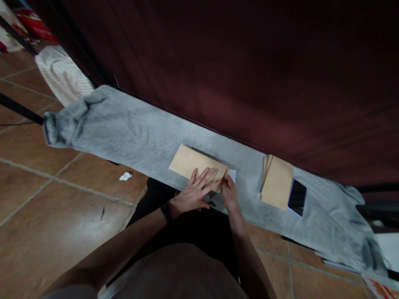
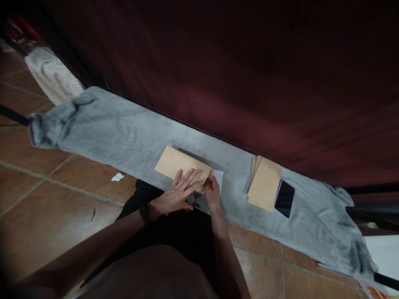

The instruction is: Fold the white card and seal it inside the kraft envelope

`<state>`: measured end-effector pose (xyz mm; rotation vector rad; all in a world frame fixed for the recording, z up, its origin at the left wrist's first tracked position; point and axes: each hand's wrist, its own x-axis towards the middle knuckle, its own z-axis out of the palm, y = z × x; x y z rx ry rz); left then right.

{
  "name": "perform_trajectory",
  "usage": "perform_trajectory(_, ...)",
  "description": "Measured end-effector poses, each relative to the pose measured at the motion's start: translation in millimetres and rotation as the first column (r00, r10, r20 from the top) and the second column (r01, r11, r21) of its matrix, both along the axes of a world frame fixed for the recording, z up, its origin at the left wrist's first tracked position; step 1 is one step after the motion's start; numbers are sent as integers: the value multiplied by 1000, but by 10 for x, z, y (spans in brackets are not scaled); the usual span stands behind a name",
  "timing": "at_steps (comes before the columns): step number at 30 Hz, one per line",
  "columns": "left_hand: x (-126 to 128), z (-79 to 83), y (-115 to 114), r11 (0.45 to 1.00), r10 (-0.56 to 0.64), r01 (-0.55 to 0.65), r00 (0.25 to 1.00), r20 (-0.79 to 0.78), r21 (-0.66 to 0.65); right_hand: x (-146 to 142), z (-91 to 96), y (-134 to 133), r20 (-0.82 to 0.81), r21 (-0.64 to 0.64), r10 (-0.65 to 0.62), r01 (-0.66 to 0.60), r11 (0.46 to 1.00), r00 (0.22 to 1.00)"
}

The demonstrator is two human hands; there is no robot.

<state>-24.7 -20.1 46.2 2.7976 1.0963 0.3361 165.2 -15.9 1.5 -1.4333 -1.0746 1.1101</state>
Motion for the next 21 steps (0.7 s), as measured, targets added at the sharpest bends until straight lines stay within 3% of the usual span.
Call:
perform_trajectory(6,-51,20,221,995,66,-67,998,-26,-68,160,-70,-78,216,-6,55,-55,998,975)
perform_trajectory(12,-116,-7,400,985,29,-39,998,-59,-170,274,-91,-82,292,-7,46,-46,999,955)
perform_trajectory(17,-129,-18,467,984,9,-16,999,-39,-178,315,-128,-48,285,-33,10,-1,999,959)
perform_trajectory(21,-134,18,462,987,0,1,1000,4,-162,244,-141,-65,178,-101,-4,22,995,984)
